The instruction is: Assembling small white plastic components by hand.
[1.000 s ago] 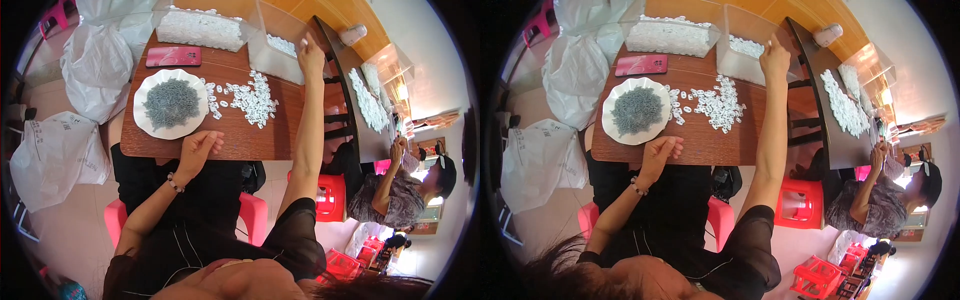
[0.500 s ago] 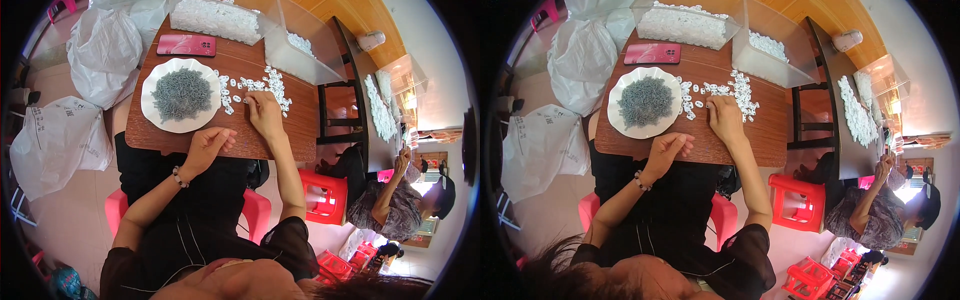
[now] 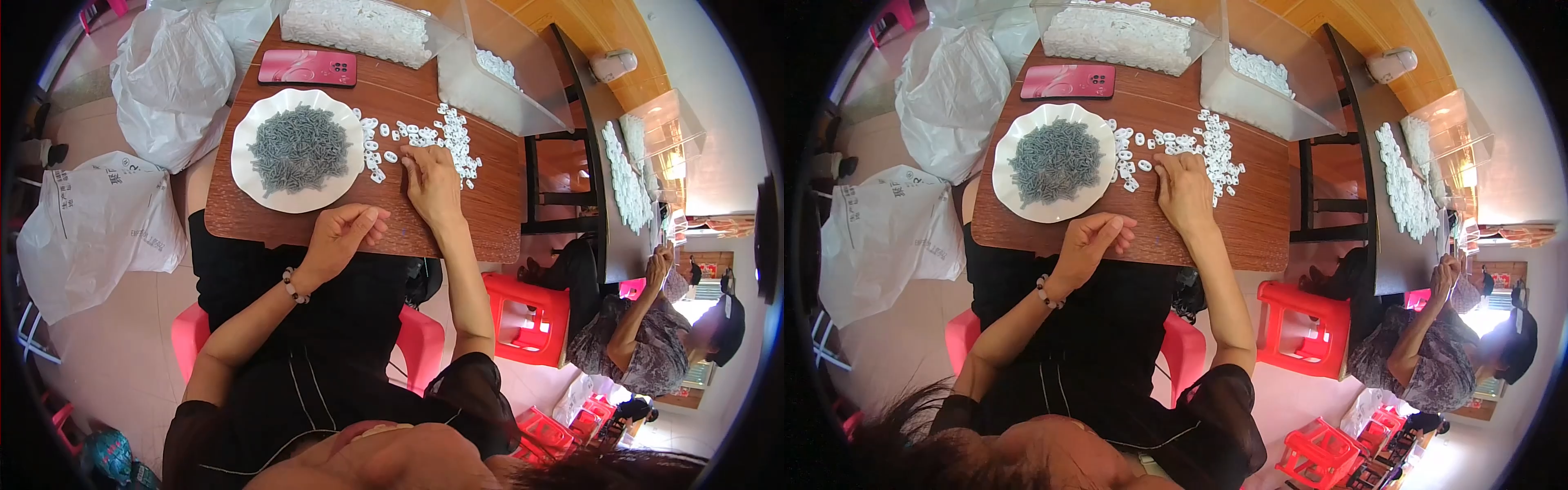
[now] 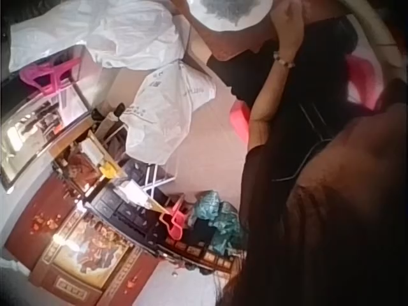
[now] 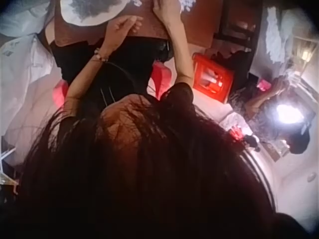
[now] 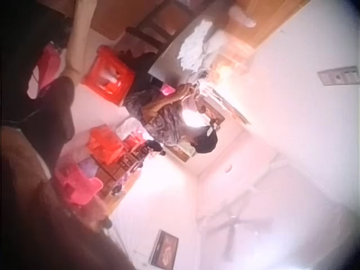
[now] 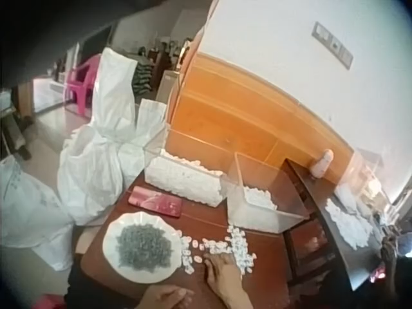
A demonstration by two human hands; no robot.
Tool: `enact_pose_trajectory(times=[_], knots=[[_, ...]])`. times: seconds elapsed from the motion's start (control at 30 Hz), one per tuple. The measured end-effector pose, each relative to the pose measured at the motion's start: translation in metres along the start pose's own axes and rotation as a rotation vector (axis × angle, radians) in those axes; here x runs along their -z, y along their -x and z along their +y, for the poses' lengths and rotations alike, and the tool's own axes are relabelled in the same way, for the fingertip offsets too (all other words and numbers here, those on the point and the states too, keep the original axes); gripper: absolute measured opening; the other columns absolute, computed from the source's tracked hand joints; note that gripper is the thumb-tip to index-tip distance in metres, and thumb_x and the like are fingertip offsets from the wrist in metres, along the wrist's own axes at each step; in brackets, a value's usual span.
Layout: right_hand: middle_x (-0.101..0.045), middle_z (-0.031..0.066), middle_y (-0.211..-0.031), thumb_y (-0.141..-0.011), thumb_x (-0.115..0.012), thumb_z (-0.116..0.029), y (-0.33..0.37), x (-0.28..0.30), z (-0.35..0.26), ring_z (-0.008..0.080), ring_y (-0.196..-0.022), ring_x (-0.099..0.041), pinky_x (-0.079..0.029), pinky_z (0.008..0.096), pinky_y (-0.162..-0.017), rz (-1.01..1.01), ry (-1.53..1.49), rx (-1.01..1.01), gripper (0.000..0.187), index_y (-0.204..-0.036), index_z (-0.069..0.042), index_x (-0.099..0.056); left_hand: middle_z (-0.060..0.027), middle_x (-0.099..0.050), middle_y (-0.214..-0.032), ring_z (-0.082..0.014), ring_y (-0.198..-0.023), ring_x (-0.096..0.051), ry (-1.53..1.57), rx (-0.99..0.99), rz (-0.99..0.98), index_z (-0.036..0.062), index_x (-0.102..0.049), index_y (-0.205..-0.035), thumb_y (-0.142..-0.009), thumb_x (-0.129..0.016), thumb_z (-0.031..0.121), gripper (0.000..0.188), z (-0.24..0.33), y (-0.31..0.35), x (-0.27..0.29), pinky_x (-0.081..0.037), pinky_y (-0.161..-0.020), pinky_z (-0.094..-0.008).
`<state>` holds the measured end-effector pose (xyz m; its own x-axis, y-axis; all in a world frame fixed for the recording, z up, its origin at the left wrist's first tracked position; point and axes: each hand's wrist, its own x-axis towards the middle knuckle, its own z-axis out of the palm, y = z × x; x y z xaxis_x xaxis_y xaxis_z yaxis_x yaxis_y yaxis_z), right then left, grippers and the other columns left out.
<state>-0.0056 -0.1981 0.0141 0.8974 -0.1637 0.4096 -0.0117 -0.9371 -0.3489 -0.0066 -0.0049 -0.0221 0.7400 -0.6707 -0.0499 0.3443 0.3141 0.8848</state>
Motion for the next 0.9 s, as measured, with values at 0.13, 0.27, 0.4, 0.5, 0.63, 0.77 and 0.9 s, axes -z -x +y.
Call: enact_pose_trajectory(times=[0.13,0.27,0.4,0.5,0.63,0.77,0.9], knots=[[-0.057,0.0101,-0.08,-0.081,-0.063,-0.009,0.002,0.001,0.005,0.0282,-0.082,-0.054,-0.047,0.0384,-0.067,-0.032,0.078,0.0,0.013,-0.094,-0.009,-0.067,-0.0039,-0.064,-0.084,-0.0064,-0.071,-0.056,-0.02,-0.003,-0.006,-0.004,-0.063,-0.103,-0.096,-0.05,0.018,0.027,0.002,0.0,0.0,-0.048,-0.065,-0.0205],[-0.057,0.0099,-0.08,-0.08,-0.064,-0.009,0.004,-0.002,0.007,0.0284,-0.082,-0.054,-0.047,0.0387,-0.067,-0.035,0.077,-0.008,0.011,-0.091,-0.008,-0.067,-0.0038,-0.064,-0.083,-0.0063,-0.071,-0.056,0.003,0.002,-0.002,-0.0042,-0.063,-0.103,-0.096,-0.05,0.018,0.027,0.001,0.0,0.0,-0.048,-0.065,-0.0203],[-0.057,0.0113,-0.081,-0.079,-0.064,-0.008,0.002,0.002,0.003,0.031,-0.082,-0.054,-0.046,0.0407,-0.069,-0.047,0.055,-0.019,0.009,-0.088,-0.007,-0.063,-0.0036,-0.064,-0.082,-0.0062,-0.07,-0.056,-0.011,-0.015,-0.001,-0.0043,-0.064,-0.102,-0.096,-0.051,0.018,0.026,0.001,-0.001,-0.001,-0.048,-0.065,-0.0202],[-0.061,0.0123,-0.083,-0.08,-0.065,-0.011,0.005,0.01,0.008,0.0318,-0.087,-0.056,-0.047,0.04,-0.072,-0.048,0.079,-0.019,0.01,-0.088,-0.007,-0.063,-0.0037,-0.064,-0.082,-0.0063,-0.07,-0.056,-0.066,-0.012,-0.003,-0.0044,-0.064,-0.102,-0.096,-0.051,0.018,0.026,0.005,-0.004,-0.006,-0.047,-0.064,-0.02],[-0.061,0.0155,-0.081,-0.082,-0.061,-0.012,0.009,-0.007,0.013,0.0353,-0.083,-0.057,-0.046,0.0427,-0.073,0.031,-0.081,0.005,0.009,-0.088,-0.006,-0.061,-0.0043,-0.064,-0.082,-0.0066,-0.069,-0.055,-0.138,0.004,0.044,-0.0047,-0.064,-0.102,-0.097,-0.05,0.016,0.026,0.005,-0.001,-0.003,-0.046,-0.064,-0.0197],[-0.062,0.0138,-0.078,-0.081,-0.063,-0.011,0.012,-0.005,0.011,0.0317,-0.078,-0.057,-0.047,0.0392,-0.069,0.139,-0.109,-0.011,0.015,-0.094,-0.004,-0.064,-0.0045,-0.064,-0.082,-0.0063,-0.069,-0.055,-0.083,-0.003,0.034,-0.0046,-0.064,-0.101,-0.097,-0.049,0.017,0.026,0.003,-0.002,-0.003,-0.046,-0.064,-0.0196],[-0.062,0.0137,-0.076,-0.08,-0.063,-0.011,0.017,0.004,0.008,0.03,-0.074,-0.058,-0.047,0.0383,-0.065,0.227,-0.151,-0.059,0.014,-0.091,-0.002,-0.065,-0.004,-0.063,-0.082,-0.0059,-0.07,-0.055,-0.051,0.016,0.03,-0.0044,-0.064,-0.101,-0.097,-0.049,0.017,0.027,0.007,-0.003,-0.009,-0.045,-0.063,-0.0191]])
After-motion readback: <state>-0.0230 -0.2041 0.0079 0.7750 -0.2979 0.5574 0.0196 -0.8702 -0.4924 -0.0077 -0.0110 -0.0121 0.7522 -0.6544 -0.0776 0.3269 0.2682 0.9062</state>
